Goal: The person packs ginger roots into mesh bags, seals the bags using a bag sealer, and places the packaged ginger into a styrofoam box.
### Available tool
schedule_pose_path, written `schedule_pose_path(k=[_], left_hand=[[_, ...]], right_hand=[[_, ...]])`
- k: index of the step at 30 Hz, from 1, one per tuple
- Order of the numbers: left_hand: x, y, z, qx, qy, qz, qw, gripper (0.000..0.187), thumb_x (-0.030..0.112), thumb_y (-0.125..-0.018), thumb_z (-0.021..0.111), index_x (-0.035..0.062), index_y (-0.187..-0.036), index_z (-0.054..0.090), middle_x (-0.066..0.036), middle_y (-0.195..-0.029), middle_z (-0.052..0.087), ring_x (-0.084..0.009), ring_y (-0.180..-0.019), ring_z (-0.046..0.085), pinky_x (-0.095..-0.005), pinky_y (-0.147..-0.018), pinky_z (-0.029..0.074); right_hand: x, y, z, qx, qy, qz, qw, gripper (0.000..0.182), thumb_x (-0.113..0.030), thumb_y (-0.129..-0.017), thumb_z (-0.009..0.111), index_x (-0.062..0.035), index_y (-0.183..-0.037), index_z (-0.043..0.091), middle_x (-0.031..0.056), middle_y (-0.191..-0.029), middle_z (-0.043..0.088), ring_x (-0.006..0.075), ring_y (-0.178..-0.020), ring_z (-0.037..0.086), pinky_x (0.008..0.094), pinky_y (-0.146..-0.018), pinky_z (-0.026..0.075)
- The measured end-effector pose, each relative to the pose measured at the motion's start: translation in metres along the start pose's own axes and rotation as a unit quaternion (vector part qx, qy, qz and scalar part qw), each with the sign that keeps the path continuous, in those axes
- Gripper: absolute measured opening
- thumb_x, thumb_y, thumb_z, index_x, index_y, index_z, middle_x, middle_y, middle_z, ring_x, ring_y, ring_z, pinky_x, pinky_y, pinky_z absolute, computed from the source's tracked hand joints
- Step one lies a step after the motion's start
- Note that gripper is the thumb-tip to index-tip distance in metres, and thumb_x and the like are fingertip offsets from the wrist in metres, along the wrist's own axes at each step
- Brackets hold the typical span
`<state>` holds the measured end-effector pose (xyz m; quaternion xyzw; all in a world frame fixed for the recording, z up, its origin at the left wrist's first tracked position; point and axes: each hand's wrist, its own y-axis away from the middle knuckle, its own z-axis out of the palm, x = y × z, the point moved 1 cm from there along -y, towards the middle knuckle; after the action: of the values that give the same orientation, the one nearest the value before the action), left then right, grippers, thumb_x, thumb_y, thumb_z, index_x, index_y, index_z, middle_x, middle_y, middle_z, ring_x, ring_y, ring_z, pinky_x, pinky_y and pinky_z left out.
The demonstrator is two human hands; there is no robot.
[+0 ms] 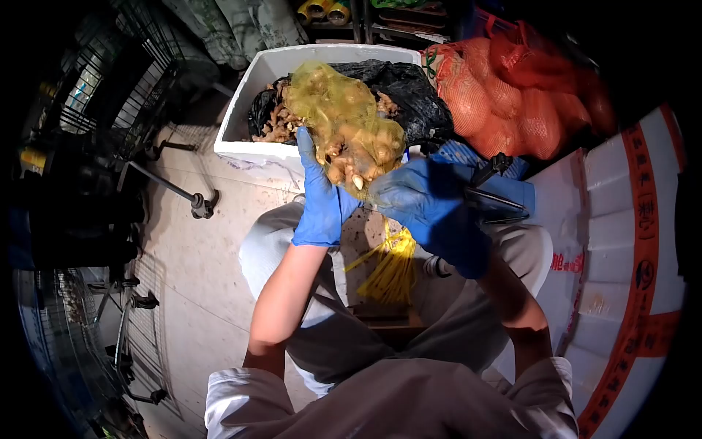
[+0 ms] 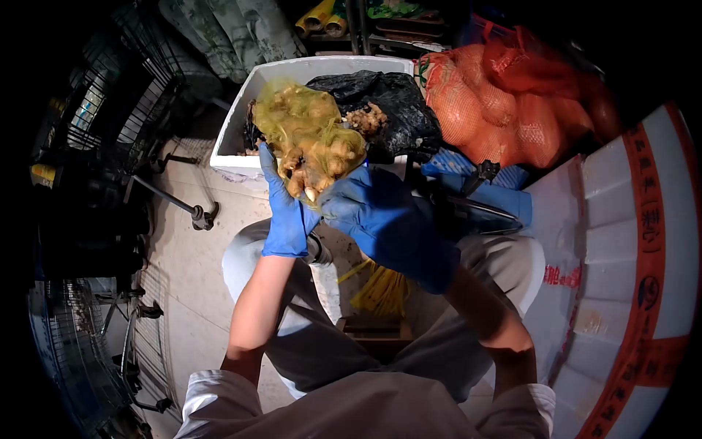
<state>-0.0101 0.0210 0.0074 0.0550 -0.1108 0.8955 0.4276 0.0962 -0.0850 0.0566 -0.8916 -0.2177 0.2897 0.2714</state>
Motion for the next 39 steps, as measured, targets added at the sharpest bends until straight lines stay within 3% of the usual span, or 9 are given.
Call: schedule_pose_path(k=[5, 8, 10, 17, 19, 25, 29, 33, 39], left_hand=[[-0.004, 0.0, 0.006, 0.038, -0.022, 0.04, 0.998, 0.069, 0.055, -0.075, 0.04, 0.0088, -0.124, 0.024, -0.013, -0.123, 0.032, -0.0288, -0.112, 0.034, -0.0443, -0.093, 0.029], [-0.005, 0.0, 0.008, 0.057, -0.041, 0.045, 0.996, 0.07, 0.055, -0.074, 0.042, 0.009, -0.124, 0.024, -0.013, -0.123, 0.032, -0.0286, -0.111, 0.035, -0.0436, -0.092, 0.031], [-0.006, -0.001, 0.008, 0.051, -0.034, 0.039, 0.997, 0.071, 0.055, -0.074, 0.042, 0.009, -0.124, 0.025, -0.013, -0.123, 0.032, -0.0282, -0.111, 0.035, -0.0435, -0.091, 0.032], [-0.003, 0.01, -0.013, 0.042, -0.147, -0.006, 0.988, 0.062, 0.052, -0.075, 0.045, 0.0081, -0.117, 0.034, -0.008, -0.107, 0.049, -0.0179, -0.083, 0.054, -0.0234, -0.06, 0.048], [-0.013, 0.01, 0.012, 0.14, -0.177, 0.052, 0.973, 0.06, 0.051, -0.076, 0.045, 0.0079, -0.116, 0.035, -0.007, -0.103, 0.05, -0.0145, -0.077, 0.054, -0.0207, -0.055, 0.045], [-0.009, 0.008, -0.019, 0.066, -0.152, -0.013, 0.986, 0.055, 0.048, -0.077, 0.046, 0.0069, -0.113, 0.04, -0.006, -0.098, 0.052, -0.0145, -0.077, 0.054, -0.0233, -0.063, 0.046], [-0.013, 0.009, -0.011, 0.083, -0.204, -0.008, 0.975, 0.051, 0.045, -0.077, 0.047, 0.0059, -0.11, 0.043, -0.006, -0.098, 0.053, -0.0149, -0.082, 0.054, -0.0231, -0.067, 0.046], [-0.025, 0.01, 0.014, 0.103, -0.284, -0.024, 0.953, 0.034, 0.016, -0.078, 0.05, 0.0069, -0.109, 0.039, -0.005, -0.096, 0.049, -0.0141, -0.083, 0.052, -0.0241, -0.068, 0.044], [-0.026, 0.016, -0.009, 0.131, -0.16, -0.122, 0.971, 0.034, 0.006, -0.073, 0.05, 0.0043, -0.106, 0.042, -0.006, -0.087, 0.051, -0.0156, -0.08, 0.053, -0.022, -0.064, 0.044]], right_hand=[[0.017, 0.04, 0.033, 0.018, -0.01, 0.084, 0.996, 0.018, -0.011, -0.071, 0.047, -0.0045, -0.086, 0.055, 0.0115, -0.086, 0.051, 0.0267, -0.083, 0.049, 0.0342, -0.074, 0.039], [0.039, 0.065, 0.052, 0.198, -0.386, 0.323, 0.841, 0.018, -0.012, -0.069, 0.051, -0.0053, -0.086, 0.055, 0.0113, -0.086, 0.052, 0.0246, -0.082, 0.05, 0.0334, -0.069, 0.041], [0.014, 0.034, 0.018, 0.032, 0.059, 0.147, 0.987, 0.018, -0.013, -0.066, 0.056, -0.0051, -0.082, 0.056, 0.0105, -0.083, 0.053, 0.0234, -0.075, 0.052, 0.0315, -0.065, 0.042], [0.001, 0.033, 0.003, 0.199, -0.14, 0.279, 0.929, 0.016, -0.011, -0.064, 0.059, -0.0046, -0.078, 0.056, 0.0085, -0.077, 0.055, 0.021, -0.068, 0.054, 0.0278, -0.061, 0.043], [0.003, 0.022, -0.005, 0.225, -0.191, 0.252, 0.922, 0.021, -0.012, -0.063, 0.062, -0.005, -0.081, 0.055, 0.0083, -0.08, 0.054, 0.0203, -0.068, 0.054, 0.0279, -0.062, 0.043], [0.015, -0.022, -0.004, 0.125, 0.2, 0.13, 0.963, 0.03, -0.021, -0.062, 0.062, -0.005, -0.085, 0.052, 0.0133, -0.078, 0.048, 0.029, -0.077, 0.047, 0.0364, -0.065, 0.039], [0.022, -0.031, -0.005, 0.084, 0.233, 0.123, 0.961, 0.019, -0.014, -0.062, 0.061, -0.0049, -0.077, 0.054, 0.0126, -0.074, 0.048, 0.0289, -0.07, 0.047, 0.0374, -0.06, 0.038], [0.034, -0.023, -0.001, 0.097, 0.208, 0.094, 0.969, 0.012, -0.012, -0.064, 0.058, -0.0042, -0.073, 0.054, 0.0118, -0.066, 0.047, 0.0284, -0.064, 0.047, 0.0368, -0.056, 0.038], [0.054, 0.011, -0.004, 0.129, 0.231, 0.112, 0.958, 0.007, -0.013, -0.07, 0.051, -0.0059, -0.07, 0.054, 0.0093, -0.063, 0.05, 0.0259, -0.059, 0.05, 0.0335, -0.052, 0.04]])
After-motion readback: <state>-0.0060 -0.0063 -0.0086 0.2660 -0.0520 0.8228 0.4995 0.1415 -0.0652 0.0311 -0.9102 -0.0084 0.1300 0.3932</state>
